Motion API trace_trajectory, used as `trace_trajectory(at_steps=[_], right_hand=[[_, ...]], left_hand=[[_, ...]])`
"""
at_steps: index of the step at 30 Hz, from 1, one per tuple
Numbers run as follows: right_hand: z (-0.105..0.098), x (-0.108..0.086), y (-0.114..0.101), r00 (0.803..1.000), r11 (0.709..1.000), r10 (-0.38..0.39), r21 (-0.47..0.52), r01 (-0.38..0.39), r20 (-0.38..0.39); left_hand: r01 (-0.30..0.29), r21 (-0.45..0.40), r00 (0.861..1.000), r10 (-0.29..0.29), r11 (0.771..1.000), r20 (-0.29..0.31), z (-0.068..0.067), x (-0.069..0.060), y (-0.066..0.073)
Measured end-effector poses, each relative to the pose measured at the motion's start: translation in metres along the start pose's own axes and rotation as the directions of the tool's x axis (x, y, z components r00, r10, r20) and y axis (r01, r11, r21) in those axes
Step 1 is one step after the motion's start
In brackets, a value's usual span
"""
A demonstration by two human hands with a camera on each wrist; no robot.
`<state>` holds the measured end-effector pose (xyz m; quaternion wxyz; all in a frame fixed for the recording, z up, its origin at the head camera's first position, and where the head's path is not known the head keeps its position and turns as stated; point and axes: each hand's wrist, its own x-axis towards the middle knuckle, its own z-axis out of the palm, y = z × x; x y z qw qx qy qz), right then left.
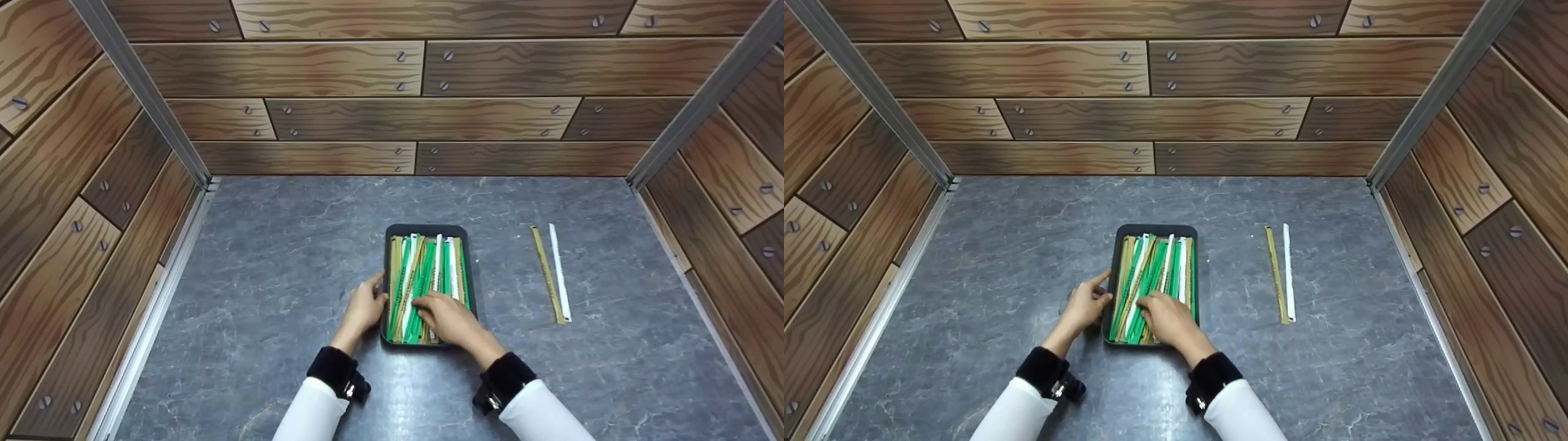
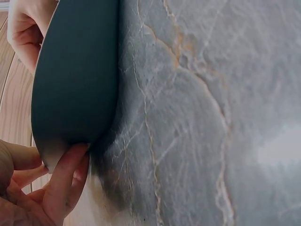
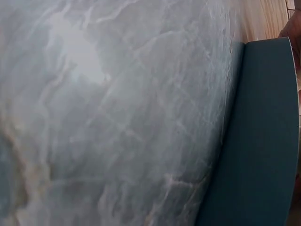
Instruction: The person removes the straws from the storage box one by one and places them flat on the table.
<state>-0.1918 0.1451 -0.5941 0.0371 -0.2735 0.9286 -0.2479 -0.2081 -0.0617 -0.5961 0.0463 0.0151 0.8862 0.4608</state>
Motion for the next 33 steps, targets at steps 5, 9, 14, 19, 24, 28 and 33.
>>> trace_trajectory(at_steps=[5, 9, 14, 19, 24, 28, 33], right_hand=[[-0.001, 0.000, 0.001, 0.996, 0.996, 0.094, 0.007, -0.094, -0.013], [0.000, 0.000, 0.003, 0.991, 0.992, 0.128, 0.013, -0.128, -0.036], [-0.001, 0.000, 0.003, 0.980, 0.975, 0.191, 0.126, -0.182, -0.063], [-0.005, -0.002, 0.003, 0.955, 0.927, 0.285, 0.278, -0.253, -0.080], [-0.011, -0.006, 0.005, 0.934, 0.889, 0.333, 0.374, -0.264, -0.132], [-0.020, -0.011, 0.009, 0.933, 0.861, 0.326, 0.456, -0.226, -0.153], [-0.034, -0.018, 0.015, 0.933, 0.836, 0.303, 0.524, -0.162, -0.195]], left_hand=[[-0.004, -0.004, 1.000, 0.004, 1.000, 0.000, 0.000, 0.000, 0.000], [-0.006, -0.001, 1.000, 0.006, 1.000, 0.000, 0.000, 0.000, -0.001], [-0.019, 0.005, 1.000, 0.019, 1.000, -0.005, 0.001, -0.001, -0.002], [-0.028, -0.002, 0.999, 0.028, 1.000, -0.015, 0.002, -0.001, -0.002], [-0.033, -0.001, 0.999, 0.033, 0.999, -0.017, 0.001, -0.002, -0.001], [-0.034, 0.000, 0.999, 0.034, 0.999, -0.012, 0.000, -0.002, -0.001], [-0.007, -0.010, 1.000, 0.007, 1.000, -0.002, 0.000, -0.001, -0.001]])
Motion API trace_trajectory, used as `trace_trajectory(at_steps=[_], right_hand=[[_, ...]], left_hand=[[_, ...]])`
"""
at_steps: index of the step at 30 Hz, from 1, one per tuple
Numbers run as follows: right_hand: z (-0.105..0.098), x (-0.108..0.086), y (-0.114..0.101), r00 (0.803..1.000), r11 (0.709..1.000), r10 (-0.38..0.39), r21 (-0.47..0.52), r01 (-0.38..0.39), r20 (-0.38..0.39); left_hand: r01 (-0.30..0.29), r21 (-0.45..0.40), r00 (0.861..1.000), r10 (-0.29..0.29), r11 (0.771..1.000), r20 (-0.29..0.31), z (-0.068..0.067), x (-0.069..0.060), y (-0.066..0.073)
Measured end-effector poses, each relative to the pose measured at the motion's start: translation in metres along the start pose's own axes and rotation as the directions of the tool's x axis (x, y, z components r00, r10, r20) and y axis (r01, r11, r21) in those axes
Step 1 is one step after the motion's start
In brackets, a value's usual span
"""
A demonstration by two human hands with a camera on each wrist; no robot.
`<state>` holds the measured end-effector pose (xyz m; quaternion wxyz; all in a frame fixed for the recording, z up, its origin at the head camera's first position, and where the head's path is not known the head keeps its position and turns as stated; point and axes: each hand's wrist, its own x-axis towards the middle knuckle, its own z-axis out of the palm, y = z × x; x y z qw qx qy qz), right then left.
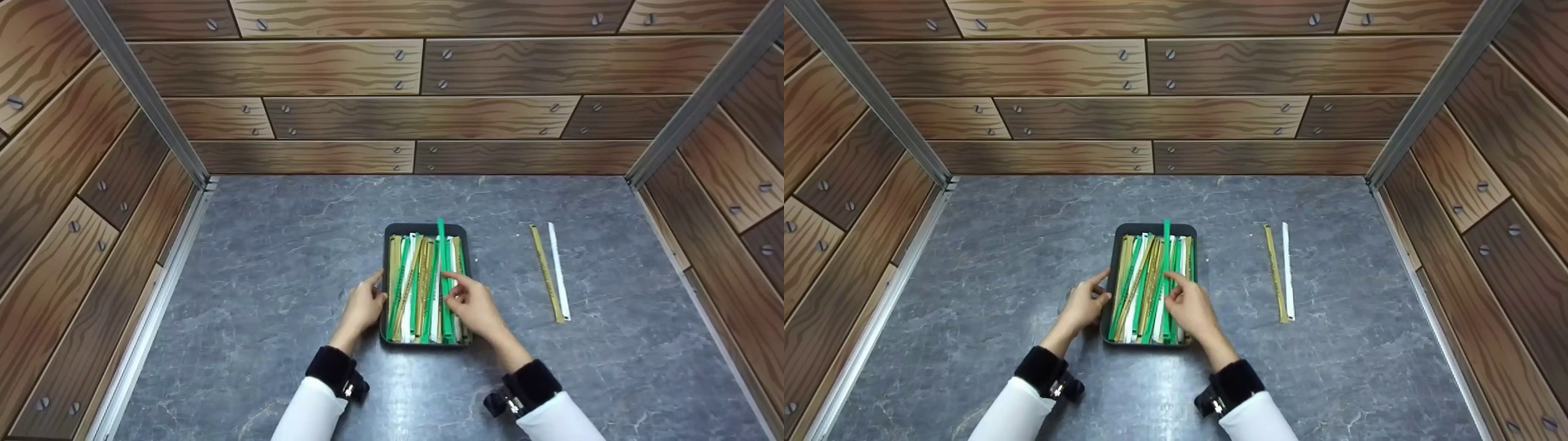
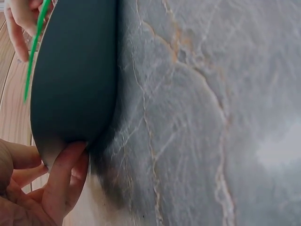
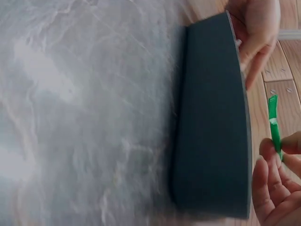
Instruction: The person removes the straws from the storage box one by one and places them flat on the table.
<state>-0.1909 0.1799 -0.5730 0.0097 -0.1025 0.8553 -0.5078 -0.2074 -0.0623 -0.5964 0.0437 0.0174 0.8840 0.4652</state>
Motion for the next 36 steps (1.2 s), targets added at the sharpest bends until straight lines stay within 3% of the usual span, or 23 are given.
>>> trace_trajectory(at_steps=[4, 8, 13, 17, 20, 24, 27, 31, 36], right_hand=[[-0.013, -0.002, 0.002, 1.000, 0.998, -0.026, 0.060, 0.027, -0.017], [-0.028, -0.004, 0.011, 0.996, 0.997, -0.043, 0.055, 0.047, -0.074], [-0.053, -0.005, 0.028, 0.988, 1.000, -0.025, -0.009, 0.024, -0.152], [-0.076, -0.005, 0.043, 0.982, 0.988, 0.017, -0.147, -0.045, -0.186], [-0.092, -0.006, 0.054, 0.978, 0.938, 0.064, -0.324, -0.127, -0.197], [-0.106, -0.011, 0.067, 0.970, 0.812, 0.153, -0.535, -0.232, -0.187], [-0.112, -0.013, 0.074, 0.962, 0.741, 0.210, -0.613, -0.274, -0.176], [-0.116, -0.011, 0.076, 0.952, 0.700, 0.251, -0.646, -0.303, -0.174], [-0.118, -0.006, 0.077, 0.939, 0.682, 0.287, -0.649, -0.339, -0.189]], left_hand=[[-0.002, 0.008, 1.000, 0.002, 1.000, -0.001, 0.000, 0.000, 0.000], [-0.019, 0.008, 1.000, 0.019, 1.000, 0.000, 0.000, -0.001, -0.001], [-0.019, 0.006, 1.000, 0.019, 1.000, 0.002, 0.000, -0.001, -0.001], [-0.012, 0.008, 1.000, 0.012, 1.000, 0.001, 0.000, 0.000, -0.001], [-0.018, 0.011, 1.000, 0.018, 1.000, 0.000, 0.000, 0.000, -0.001], [-0.022, 0.017, 1.000, 0.022, 1.000, 0.006, 0.000, 0.000, -0.001], [-0.018, 0.020, 1.000, 0.018, 1.000, 0.008, 0.000, 0.000, -0.001], [-0.021, 0.017, 1.000, 0.021, 1.000, 0.002, 0.000, 0.000, -0.001], [-0.024, 0.001, 1.000, 0.024, 1.000, 0.008, -0.001, -0.001, 0.000]])
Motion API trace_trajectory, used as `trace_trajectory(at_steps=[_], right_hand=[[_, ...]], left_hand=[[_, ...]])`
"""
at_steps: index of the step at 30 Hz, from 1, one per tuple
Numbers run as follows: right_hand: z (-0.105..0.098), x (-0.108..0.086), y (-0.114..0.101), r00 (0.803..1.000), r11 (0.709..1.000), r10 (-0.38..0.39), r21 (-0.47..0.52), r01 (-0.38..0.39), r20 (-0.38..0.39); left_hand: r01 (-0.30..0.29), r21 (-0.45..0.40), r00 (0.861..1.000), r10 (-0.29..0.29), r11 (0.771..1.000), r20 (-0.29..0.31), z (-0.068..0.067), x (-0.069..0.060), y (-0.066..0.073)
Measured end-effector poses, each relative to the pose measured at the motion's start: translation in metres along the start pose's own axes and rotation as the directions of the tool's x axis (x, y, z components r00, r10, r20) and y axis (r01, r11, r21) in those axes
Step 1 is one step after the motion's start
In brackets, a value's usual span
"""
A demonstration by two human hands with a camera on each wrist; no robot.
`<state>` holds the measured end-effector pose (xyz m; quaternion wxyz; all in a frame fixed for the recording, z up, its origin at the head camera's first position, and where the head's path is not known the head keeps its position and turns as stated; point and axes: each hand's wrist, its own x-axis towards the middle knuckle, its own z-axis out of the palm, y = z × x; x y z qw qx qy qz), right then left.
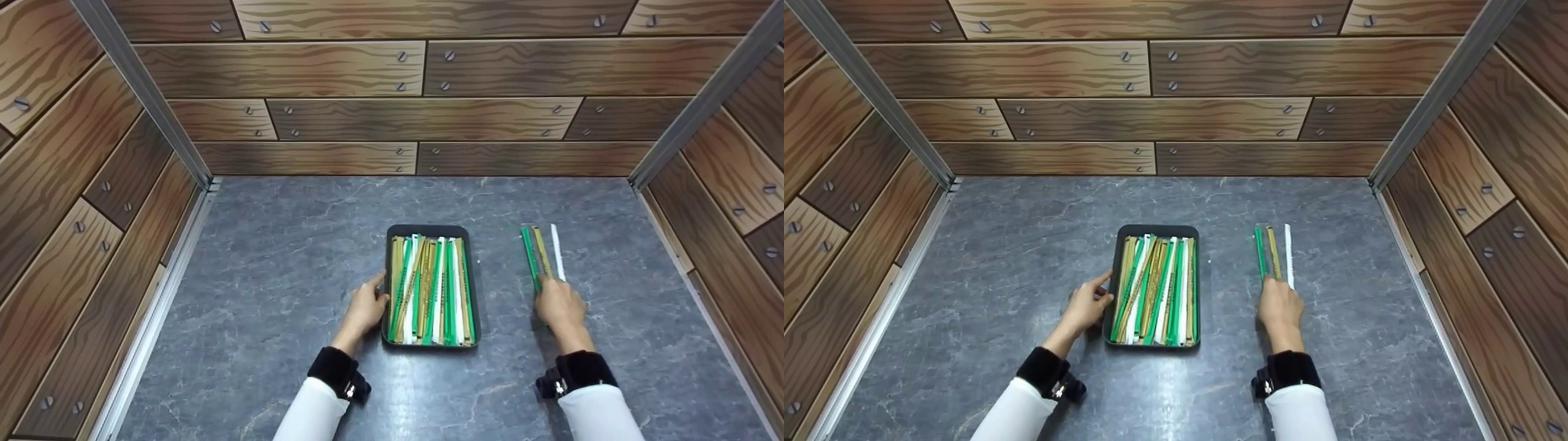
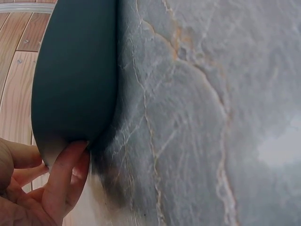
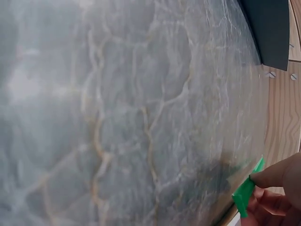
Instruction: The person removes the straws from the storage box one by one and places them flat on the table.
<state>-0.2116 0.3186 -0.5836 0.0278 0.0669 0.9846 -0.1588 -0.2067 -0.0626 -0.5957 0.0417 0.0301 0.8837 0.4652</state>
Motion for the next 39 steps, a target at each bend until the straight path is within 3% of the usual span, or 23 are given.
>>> trace_trajectory(at_steps=[14, 17, 23, 30, 34, 37, 39], right_hand=[[0.004, 0.006, 0.004, 0.994, 0.994, 0.105, 0.026, -0.105, -0.009], [0.004, 0.004, -0.001, 0.994, 0.994, 0.105, 0.032, -0.103, -0.044], [0.010, -0.009, -0.024, 0.977, 0.986, 0.015, 0.167, 0.021, -0.213], [0.021, -0.028, -0.068, 0.967, 0.920, -0.074, 0.357, 0.160, -0.244], [0.021, -0.034, -0.094, 0.943, 0.880, -0.111, 0.410, 0.240, -0.314], [0.025, -0.038, -0.112, 0.937, 0.863, -0.177, 0.410, 0.295, -0.302], [0.030, -0.040, -0.124, 0.949, 0.867, -0.219, 0.401, 0.295, -0.226]], left_hand=[[-0.009, 0.017, 1.000, 0.009, 1.000, 0.000, 0.002, 0.000, 0.000], [-0.015, 0.020, 1.000, 0.015, 1.000, -0.003, 0.003, 0.000, -0.001], [0.000, 0.009, 1.000, 0.000, 1.000, -0.006, 0.002, 0.000, -0.001], [0.012, -0.001, 1.000, -0.012, 1.000, -0.003, 0.002, 0.000, -0.001], [0.013, -0.005, 1.000, -0.013, 1.000, -0.002, 0.002, 0.000, -0.001], [0.015, -0.007, 1.000, -0.015, 1.000, -0.005, 0.002, 0.000, -0.001], [0.012, -0.004, 1.000, -0.012, 1.000, -0.007, 0.003, 0.000, -0.001]])
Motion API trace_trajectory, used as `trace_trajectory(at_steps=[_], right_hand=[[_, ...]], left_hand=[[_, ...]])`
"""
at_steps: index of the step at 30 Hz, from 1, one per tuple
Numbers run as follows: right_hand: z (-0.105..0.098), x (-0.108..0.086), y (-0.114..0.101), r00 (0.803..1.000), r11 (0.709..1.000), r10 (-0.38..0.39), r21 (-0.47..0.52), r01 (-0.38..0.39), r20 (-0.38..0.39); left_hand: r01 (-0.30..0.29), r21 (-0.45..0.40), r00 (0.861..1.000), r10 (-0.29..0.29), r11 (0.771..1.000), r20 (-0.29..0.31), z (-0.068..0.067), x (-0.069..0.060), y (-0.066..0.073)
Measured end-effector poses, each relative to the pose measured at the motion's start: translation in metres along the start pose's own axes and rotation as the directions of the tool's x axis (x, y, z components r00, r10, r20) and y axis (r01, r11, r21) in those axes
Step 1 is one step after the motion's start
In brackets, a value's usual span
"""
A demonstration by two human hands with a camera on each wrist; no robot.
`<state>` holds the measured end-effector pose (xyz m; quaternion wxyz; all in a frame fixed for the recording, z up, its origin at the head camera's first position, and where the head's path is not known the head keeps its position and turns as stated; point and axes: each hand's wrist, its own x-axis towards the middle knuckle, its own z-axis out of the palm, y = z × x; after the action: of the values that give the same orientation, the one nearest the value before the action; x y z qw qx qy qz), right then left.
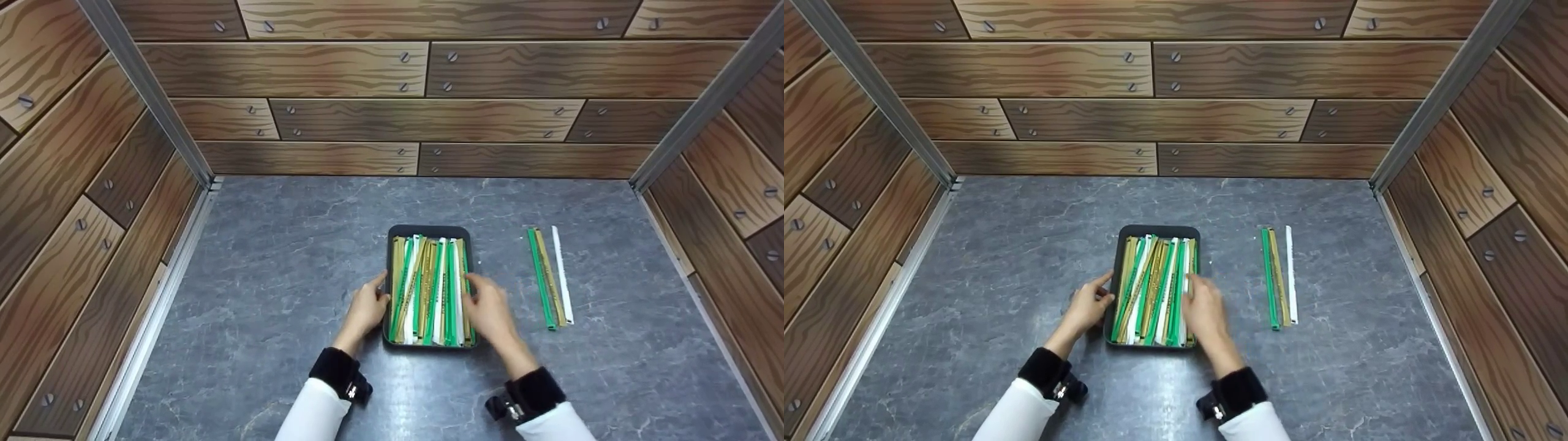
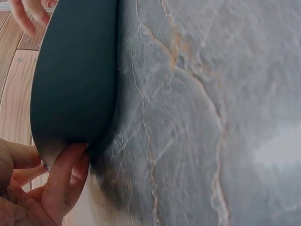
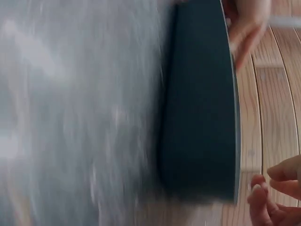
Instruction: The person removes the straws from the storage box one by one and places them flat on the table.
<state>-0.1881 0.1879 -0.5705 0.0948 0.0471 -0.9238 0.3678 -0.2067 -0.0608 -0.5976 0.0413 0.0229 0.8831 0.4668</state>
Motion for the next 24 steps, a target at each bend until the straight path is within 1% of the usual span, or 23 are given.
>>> trace_trajectory(at_steps=[1, 2, 3, 5, 7, 8, 9, 10, 12, 14, 16, 19, 24], right_hand=[[0.004, -0.001, -0.004, 0.998, 1.000, 0.011, -0.008, -0.011, 0.055], [0.008, -0.001, -0.007, 0.993, 0.999, 0.039, -0.009, -0.039, 0.116], [0.012, -0.002, -0.011, 0.983, 0.997, 0.069, -0.040, -0.063, 0.170], [0.017, -0.002, -0.016, 0.953, 0.987, 0.145, -0.108, -0.120, 0.268], [0.020, -0.002, -0.021, 0.924, 0.974, 0.208, -0.157, -0.165, 0.321], [0.021, -0.001, -0.023, 0.915, 0.968, 0.227, -0.180, -0.175, 0.334], [0.022, -0.001, -0.024, 0.914, 0.964, 0.229, -0.206, -0.166, 0.335], [0.023, 0.001, -0.025, 0.918, 0.963, 0.223, -0.217, -0.156, 0.328], [0.024, 0.002, -0.025, 0.928, 0.966, 0.203, -0.216, -0.139, 0.312], [0.026, 0.003, -0.023, 0.940, 0.970, 0.167, -0.218, -0.103, 0.298], [0.027, 0.004, -0.020, 0.948, 0.977, 0.128, -0.204, -0.069, 0.290], [0.029, 0.003, -0.016, 0.952, 0.984, 0.094, -0.174, -0.044, 0.292], [0.031, 0.003, -0.012, 0.965, 0.991, 0.077, -0.130, -0.045, 0.252]], left_hand=[[-0.002, -0.001, 1.000, 0.002, 1.000, 0.001, 0.000, 0.000, 0.000], [-0.003, -0.001, 1.000, 0.003, 1.000, 0.002, 0.000, 0.000, 0.000], [-0.002, -0.002, 1.000, 0.002, 1.000, 0.006, 0.000, 0.000, 0.000], [-0.002, -0.013, 1.000, 0.002, 1.000, 0.013, 0.000, 0.000, 0.000], [0.006, -0.031, 1.000, -0.006, 1.000, 0.022, -0.001, 0.000, 0.001], [0.012, -0.037, 1.000, -0.011, 0.999, 0.026, -0.001, 0.000, 0.001], [0.017, -0.043, 0.999, -0.016, 0.999, 0.029, -0.001, 0.000, 0.001], [0.021, -0.048, 0.999, -0.019, 0.999, 0.030, -0.002, 0.000, 0.001], [0.031, -0.056, 0.999, -0.030, 0.998, 0.034, -0.003, 0.000, 0.001], [0.034, -0.060, 0.999, -0.032, 0.998, 0.035, -0.003, 0.000, 0.001], [0.032, -0.062, 0.999, -0.030, 0.998, 0.035, -0.003, 0.000, 0.001], [0.030, -0.066, 0.999, -0.028, 0.997, 0.034, -0.003, 0.001, 0.000], [0.023, -0.048, 0.999, -0.022, 0.999, 0.025, -0.003, 0.002, 0.000]])
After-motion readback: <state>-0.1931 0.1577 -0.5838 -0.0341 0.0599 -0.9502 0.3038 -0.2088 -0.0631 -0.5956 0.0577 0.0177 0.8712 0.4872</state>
